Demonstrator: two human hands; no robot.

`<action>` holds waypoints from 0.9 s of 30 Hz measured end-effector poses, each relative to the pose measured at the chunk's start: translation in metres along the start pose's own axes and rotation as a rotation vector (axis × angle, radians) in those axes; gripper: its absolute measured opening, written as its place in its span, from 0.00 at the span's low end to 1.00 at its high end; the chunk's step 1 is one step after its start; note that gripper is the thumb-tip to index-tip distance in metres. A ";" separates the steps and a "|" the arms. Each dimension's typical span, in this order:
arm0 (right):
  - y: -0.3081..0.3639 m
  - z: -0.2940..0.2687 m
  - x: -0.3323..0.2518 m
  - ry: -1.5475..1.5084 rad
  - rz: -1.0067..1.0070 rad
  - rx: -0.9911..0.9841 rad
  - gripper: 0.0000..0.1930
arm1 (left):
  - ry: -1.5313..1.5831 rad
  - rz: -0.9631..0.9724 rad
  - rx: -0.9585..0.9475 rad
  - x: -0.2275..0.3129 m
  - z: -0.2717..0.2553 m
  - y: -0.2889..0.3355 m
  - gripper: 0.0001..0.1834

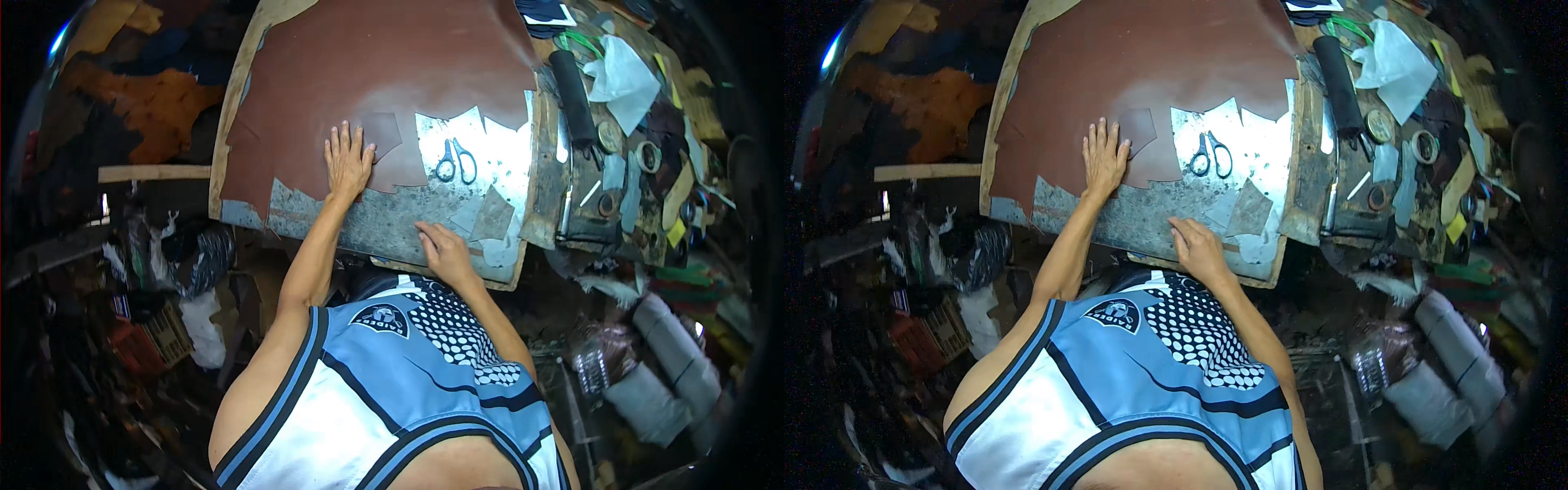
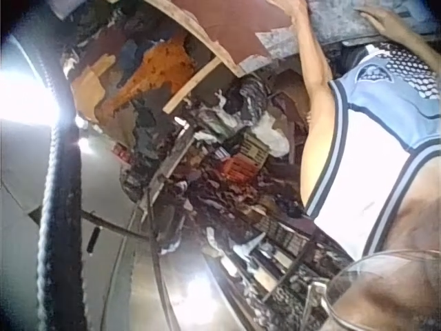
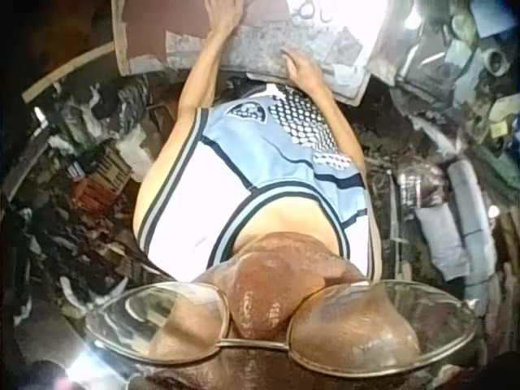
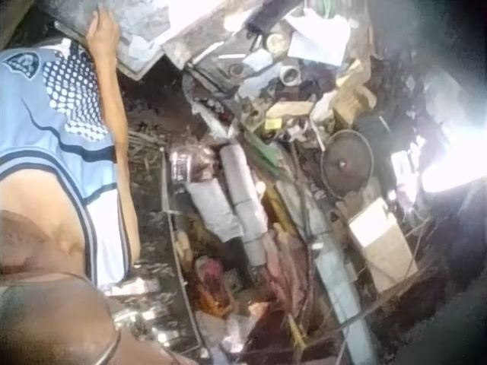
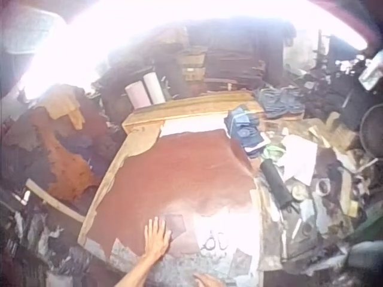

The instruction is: Manually cut leather components for footwear using a hand blade and metal templates.

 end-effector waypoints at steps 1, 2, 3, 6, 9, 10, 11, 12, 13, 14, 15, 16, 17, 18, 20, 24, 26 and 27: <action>0.000 -0.002 0.003 -0.005 -0.011 -0.024 0.11 | -0.013 -0.024 0.002 0.001 -0.001 -0.001 0.30; -0.001 -0.005 0.005 -0.005 -0.045 -0.008 0.10 | 0.018 -0.022 0.001 0.002 -0.001 -0.003 0.31; 0.000 -0.006 0.005 -0.010 -0.079 0.006 0.10 | 0.045 -0.023 -0.002 0.000 -0.002 -0.003 0.31; 0.001 -0.010 0.008 -0.051 -0.126 -0.021 0.11 | 0.040 -0.083 -0.039 0.004 -0.001 -0.006 0.32; 0.001 -0.012 0.012 -0.089 -0.147 -0.026 0.11 | 0.011 -0.109 -0.089 0.005 0.001 -0.012 0.33; 0.001 -0.012 0.013 -0.111 -0.142 -0.018 0.12 | -0.002 -0.105 -0.113 0.005 0.001 -0.016 0.34; 0.000 -0.013 0.014 -0.112 -0.143 -0.021 0.12 | -0.015 -0.098 -0.138 0.005 0.001 -0.020 0.34; 0.001 -0.013 0.014 -0.114 -0.147 -0.027 0.12 | -0.017 -0.105 -0.139 0.001 0.002 -0.022 0.34; 0.002 -0.013 0.014 -0.115 -0.150 -0.031 0.12 | -0.028 -0.091 -0.139 -0.004 0.002 -0.025 0.34; 0.002 -0.013 0.014 -0.116 -0.149 -0.034 0.12 | -0.038 -0.076 -0.139 -0.009 0.002 -0.029 0.34; 0.001 -0.013 0.014 -0.128 -0.157 -0.030 0.12 | -0.039 -0.078 -0.140 -0.013 0.002 -0.033 0.34; 0.001 -0.014 0.014 -0.140 -0.165 -0.025 0.12 | -0.037 -0.078 -0.155 -0.017 0.003 -0.038 0.34; 0.001 -0.014 0.014 -0.140 -0.164 -0.024 0.12 | -0.035 -0.078 -0.170 -0.020 0.005 -0.042 0.33; 0.001 -0.015 0.013 -0.140 -0.163 -0.026 0.12 | -0.034 -0.077 -0.168 -0.023 0.005 -0.047 0.32; 0.002 -0.015 0.013 -0.139 -0.161 -0.022 0.12 | -0.037 -0.081 -0.182 -0.028 0.007 -0.053 0.32; 0.001 -0.014 0.012 -0.148 -0.147 0.002 0.11 | -0.036 -0.102 -0.191 -0.029 0.011 -0.061 0.31; 0.002 -0.013 0.010 -0.151 -0.156 0.021 0.11 | -0.025 -0.098 -0.157 -0.027 0.014 -0.058 0.32; 0.001 -0.012 0.010 -0.124 -0.138 0.014 0.11 | -0.018 -0.096 -0.125 -0.025 0.014 -0.060 0.34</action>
Point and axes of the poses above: each hand's wrist, its own y-axis away from the middle knuckle, its own z-axis out of the palm, x = y × z, the point moved 3 cm from there along -y, towards the middle knuckle, and after that the axes turned 13 degrees about z, right-handed, at the moved point
